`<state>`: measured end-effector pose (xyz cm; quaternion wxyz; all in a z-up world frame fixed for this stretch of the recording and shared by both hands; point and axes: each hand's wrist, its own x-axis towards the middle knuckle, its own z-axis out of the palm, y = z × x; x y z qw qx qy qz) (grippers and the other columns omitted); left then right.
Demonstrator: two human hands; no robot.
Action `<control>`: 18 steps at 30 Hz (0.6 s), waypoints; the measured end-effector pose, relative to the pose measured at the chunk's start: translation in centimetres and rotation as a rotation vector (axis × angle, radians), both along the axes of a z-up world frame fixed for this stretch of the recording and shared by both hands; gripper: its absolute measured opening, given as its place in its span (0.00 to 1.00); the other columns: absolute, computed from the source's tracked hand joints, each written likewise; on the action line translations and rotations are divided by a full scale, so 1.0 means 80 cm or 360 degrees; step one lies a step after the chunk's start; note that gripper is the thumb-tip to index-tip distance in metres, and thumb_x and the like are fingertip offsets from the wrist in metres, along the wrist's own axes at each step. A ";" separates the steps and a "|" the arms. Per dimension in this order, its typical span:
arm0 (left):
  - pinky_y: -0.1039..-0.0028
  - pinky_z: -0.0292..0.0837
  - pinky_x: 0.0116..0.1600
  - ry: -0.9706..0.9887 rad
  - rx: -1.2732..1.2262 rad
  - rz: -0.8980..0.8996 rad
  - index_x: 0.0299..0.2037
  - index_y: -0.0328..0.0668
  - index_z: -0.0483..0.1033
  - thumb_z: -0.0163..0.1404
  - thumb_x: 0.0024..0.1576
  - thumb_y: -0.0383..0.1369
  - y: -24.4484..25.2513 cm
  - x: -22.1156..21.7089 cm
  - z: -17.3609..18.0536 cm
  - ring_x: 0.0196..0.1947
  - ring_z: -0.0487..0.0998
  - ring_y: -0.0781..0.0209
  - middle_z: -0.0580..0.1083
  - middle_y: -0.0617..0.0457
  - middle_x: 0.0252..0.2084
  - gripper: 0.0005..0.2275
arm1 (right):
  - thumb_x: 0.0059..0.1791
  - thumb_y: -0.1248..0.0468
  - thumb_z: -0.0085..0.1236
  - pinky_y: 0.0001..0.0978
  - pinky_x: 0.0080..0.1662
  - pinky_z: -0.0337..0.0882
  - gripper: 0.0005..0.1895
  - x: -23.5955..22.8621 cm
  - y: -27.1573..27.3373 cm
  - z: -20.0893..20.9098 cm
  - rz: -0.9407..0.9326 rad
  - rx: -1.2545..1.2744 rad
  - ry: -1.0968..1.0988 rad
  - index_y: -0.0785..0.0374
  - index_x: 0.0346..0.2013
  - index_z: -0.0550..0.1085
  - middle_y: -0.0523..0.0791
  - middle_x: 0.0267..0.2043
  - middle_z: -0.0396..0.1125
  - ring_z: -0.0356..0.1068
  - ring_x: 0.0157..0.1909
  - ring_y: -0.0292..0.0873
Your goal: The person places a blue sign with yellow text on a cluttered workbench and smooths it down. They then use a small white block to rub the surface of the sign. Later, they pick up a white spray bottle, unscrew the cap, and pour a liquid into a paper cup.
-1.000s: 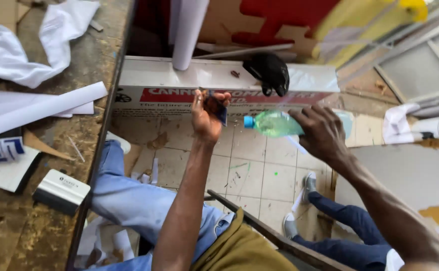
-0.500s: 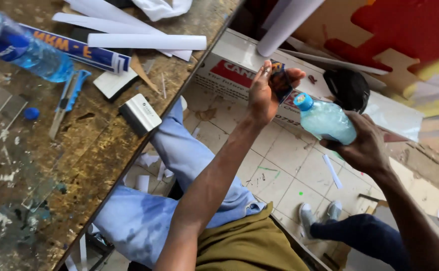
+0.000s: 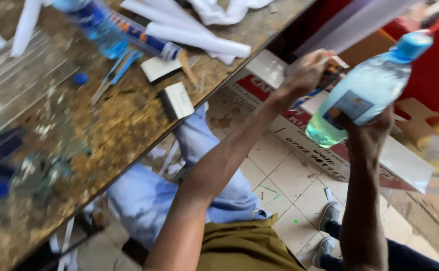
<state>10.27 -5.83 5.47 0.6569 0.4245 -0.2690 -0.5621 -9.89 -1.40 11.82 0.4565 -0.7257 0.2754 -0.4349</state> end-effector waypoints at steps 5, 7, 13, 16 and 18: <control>0.63 0.74 0.42 -0.0323 -0.0463 0.0698 0.41 0.46 0.73 0.44 0.68 0.49 -0.024 0.126 0.073 0.33 0.76 0.59 0.75 0.52 0.33 0.16 | 0.47 0.55 0.77 0.36 0.57 0.79 0.43 0.058 0.017 0.001 -0.0102 0.0043 0.0019 0.65 0.72 0.69 0.46 0.59 0.73 0.73 0.59 0.44; 0.56 0.78 0.48 -0.0257 -0.0434 0.0872 0.52 0.37 0.81 0.42 0.70 0.48 0.027 0.185 0.093 0.38 0.83 0.48 0.83 0.42 0.39 0.21 | 0.46 0.60 0.75 0.38 0.61 0.82 0.46 0.079 0.027 -0.005 0.0021 0.0127 -0.0010 0.64 0.77 0.66 0.46 0.62 0.73 0.74 0.62 0.46; 0.55 0.89 0.43 -0.0170 -0.1109 0.1430 0.46 0.42 0.82 0.53 0.70 0.36 0.317 0.311 0.145 0.41 0.92 0.45 0.88 0.40 0.39 0.08 | 0.49 0.54 0.78 0.40 0.67 0.80 0.47 0.215 0.082 -0.033 0.0483 0.0061 -0.0214 0.67 0.77 0.66 0.54 0.71 0.71 0.72 0.70 0.51; 0.61 0.89 0.43 -0.0255 -0.0745 0.1699 0.52 0.39 0.75 0.48 0.72 0.45 0.432 0.319 0.139 0.38 0.91 0.45 0.84 0.42 0.39 0.16 | 0.47 0.64 0.79 0.39 0.61 0.85 0.47 0.292 0.138 -0.047 0.0809 0.0353 -0.0241 0.65 0.77 0.65 0.52 0.66 0.71 0.75 0.64 0.50; 0.64 0.89 0.37 -0.0274 -0.0475 0.1778 0.46 0.44 0.74 0.49 0.68 0.52 0.476 0.330 0.130 0.32 0.90 0.50 0.81 0.45 0.36 0.18 | 0.39 0.66 0.84 0.46 0.60 0.88 0.41 0.338 0.179 -0.055 0.0825 0.0682 -0.0214 0.64 0.65 0.73 0.53 0.60 0.78 0.82 0.58 0.52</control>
